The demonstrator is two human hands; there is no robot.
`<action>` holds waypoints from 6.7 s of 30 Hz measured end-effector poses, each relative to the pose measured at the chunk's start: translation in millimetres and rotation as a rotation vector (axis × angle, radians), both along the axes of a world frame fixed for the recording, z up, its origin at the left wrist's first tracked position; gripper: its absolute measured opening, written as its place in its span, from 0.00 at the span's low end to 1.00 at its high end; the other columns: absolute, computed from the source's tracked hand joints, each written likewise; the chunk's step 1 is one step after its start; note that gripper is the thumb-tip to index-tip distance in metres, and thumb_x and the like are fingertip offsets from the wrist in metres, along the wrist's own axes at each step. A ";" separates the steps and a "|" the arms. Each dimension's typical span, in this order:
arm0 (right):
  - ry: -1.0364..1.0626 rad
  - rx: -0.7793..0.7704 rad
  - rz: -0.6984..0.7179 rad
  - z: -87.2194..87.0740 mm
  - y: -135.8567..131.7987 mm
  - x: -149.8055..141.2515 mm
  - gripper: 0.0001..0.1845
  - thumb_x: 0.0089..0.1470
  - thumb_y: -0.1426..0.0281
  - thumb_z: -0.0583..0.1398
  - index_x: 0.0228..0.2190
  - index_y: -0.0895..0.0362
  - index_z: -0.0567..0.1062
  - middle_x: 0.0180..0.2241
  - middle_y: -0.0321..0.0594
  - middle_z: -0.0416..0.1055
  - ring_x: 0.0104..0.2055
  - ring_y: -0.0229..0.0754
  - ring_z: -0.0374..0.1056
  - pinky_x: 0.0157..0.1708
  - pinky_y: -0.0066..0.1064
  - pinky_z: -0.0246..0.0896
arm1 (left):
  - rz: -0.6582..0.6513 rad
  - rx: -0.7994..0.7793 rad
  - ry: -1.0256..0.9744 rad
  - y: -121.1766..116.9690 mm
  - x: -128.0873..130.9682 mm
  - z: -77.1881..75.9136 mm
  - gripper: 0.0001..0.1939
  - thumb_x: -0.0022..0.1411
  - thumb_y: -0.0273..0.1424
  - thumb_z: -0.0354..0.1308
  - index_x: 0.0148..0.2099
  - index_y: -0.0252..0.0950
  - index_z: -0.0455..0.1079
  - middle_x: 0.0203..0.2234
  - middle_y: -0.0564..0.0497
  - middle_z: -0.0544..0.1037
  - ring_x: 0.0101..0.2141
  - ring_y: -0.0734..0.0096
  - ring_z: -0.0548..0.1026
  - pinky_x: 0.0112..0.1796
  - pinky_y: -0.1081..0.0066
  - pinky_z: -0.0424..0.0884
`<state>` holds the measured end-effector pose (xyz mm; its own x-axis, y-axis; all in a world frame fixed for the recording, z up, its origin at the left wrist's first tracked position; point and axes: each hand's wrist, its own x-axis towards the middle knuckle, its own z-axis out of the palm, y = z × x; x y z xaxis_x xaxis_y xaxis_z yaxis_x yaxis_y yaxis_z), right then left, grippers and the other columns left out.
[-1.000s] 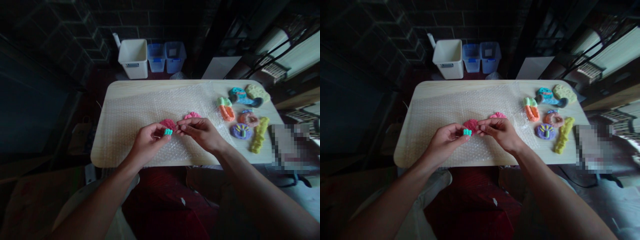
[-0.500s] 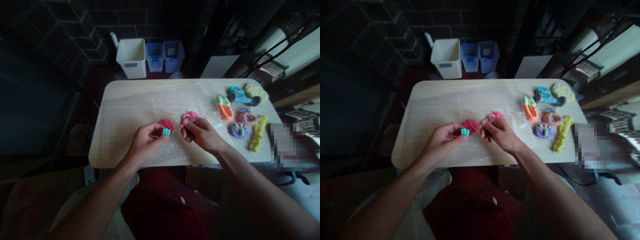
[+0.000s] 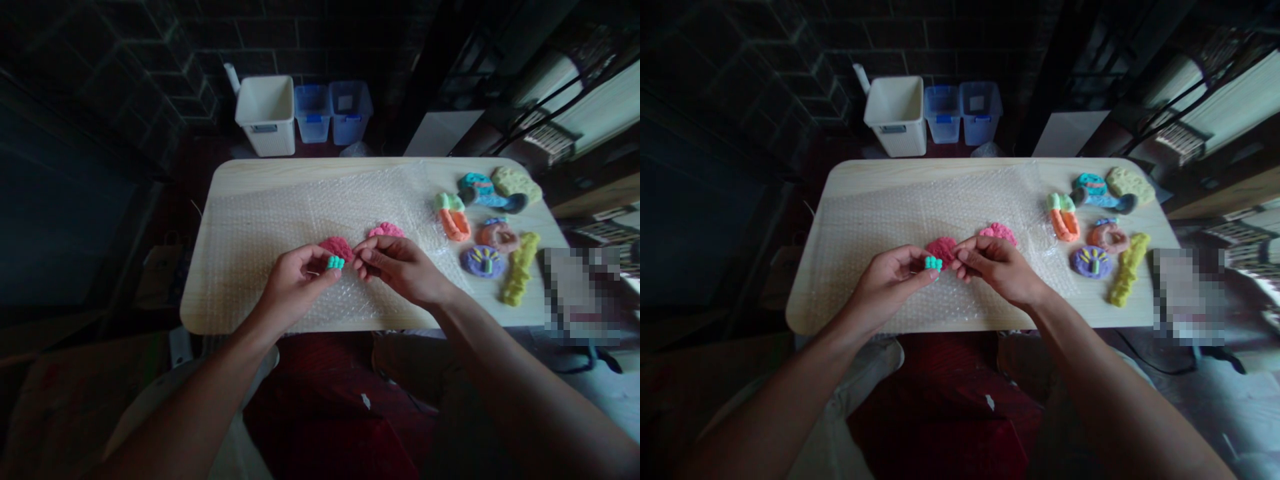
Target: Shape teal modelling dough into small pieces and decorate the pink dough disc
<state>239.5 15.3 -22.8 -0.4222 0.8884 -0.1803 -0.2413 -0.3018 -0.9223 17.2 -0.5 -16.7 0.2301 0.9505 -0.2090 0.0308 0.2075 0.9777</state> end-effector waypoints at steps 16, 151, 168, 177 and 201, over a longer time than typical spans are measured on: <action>0.018 0.102 -0.049 -3.8 -2.2 1.3 0.11 0.54 0.67 0.76 0.40 0.56 0.87 0.30 0.39 0.81 0.31 0.37 0.74 0.30 0.29 0.70 | 0.003 -0.021 -0.002 -0.6 0.4 0.7 0.12 0.57 0.31 0.71 0.42 0.34 0.78 0.36 0.49 0.82 0.36 0.69 0.77 0.39 0.69 0.71; -0.083 0.281 0.016 5.9 -18.2 -7.8 0.22 0.54 0.71 0.76 0.51 0.55 0.85 0.38 0.42 0.84 0.36 0.40 0.80 0.37 0.32 0.78 | -0.129 -0.196 -0.221 -4.2 0.8 9.8 0.18 0.61 0.36 0.73 0.50 0.34 0.81 0.34 0.47 0.82 0.31 0.72 0.76 0.32 0.72 0.70; 0.038 0.168 -0.017 12.9 -17.5 -1.2 0.16 0.51 0.73 0.77 0.43 0.58 0.86 0.35 0.43 0.85 0.34 0.39 0.81 0.37 0.30 0.79 | -0.099 0.107 -0.101 -6.9 -6.1 8.7 0.19 0.59 0.32 0.76 0.51 0.35 0.81 0.48 0.43 0.87 0.46 0.61 0.85 0.49 0.66 0.80; 0.057 0.170 -0.022 12.7 -18.6 -0.3 0.15 0.53 0.75 0.76 0.44 0.57 0.86 0.33 0.42 0.86 0.33 0.39 0.82 0.36 0.29 0.80 | -0.049 0.088 -0.169 -10.6 -2.8 10.4 0.19 0.59 0.33 0.76 0.52 0.36 0.83 0.46 0.43 0.87 0.45 0.59 0.86 0.49 0.64 0.82; -0.197 0.441 -0.115 5.8 -27.1 -9.5 0.14 0.57 0.71 0.73 0.46 0.55 0.85 0.37 0.43 0.84 0.37 0.43 0.78 0.38 0.34 0.74 | 0.021 -0.065 -0.229 -11.4 3.5 9.5 0.17 0.58 0.33 0.76 0.50 0.37 0.85 0.43 0.44 0.88 0.42 0.64 0.84 0.47 0.65 0.81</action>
<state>230.0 -11.8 -17.0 -0.3129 0.9367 0.1572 -0.0585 0.1462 -0.9875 20.7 -11.8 -7.2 0.2587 0.9418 -0.2147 -0.1948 0.2686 0.9433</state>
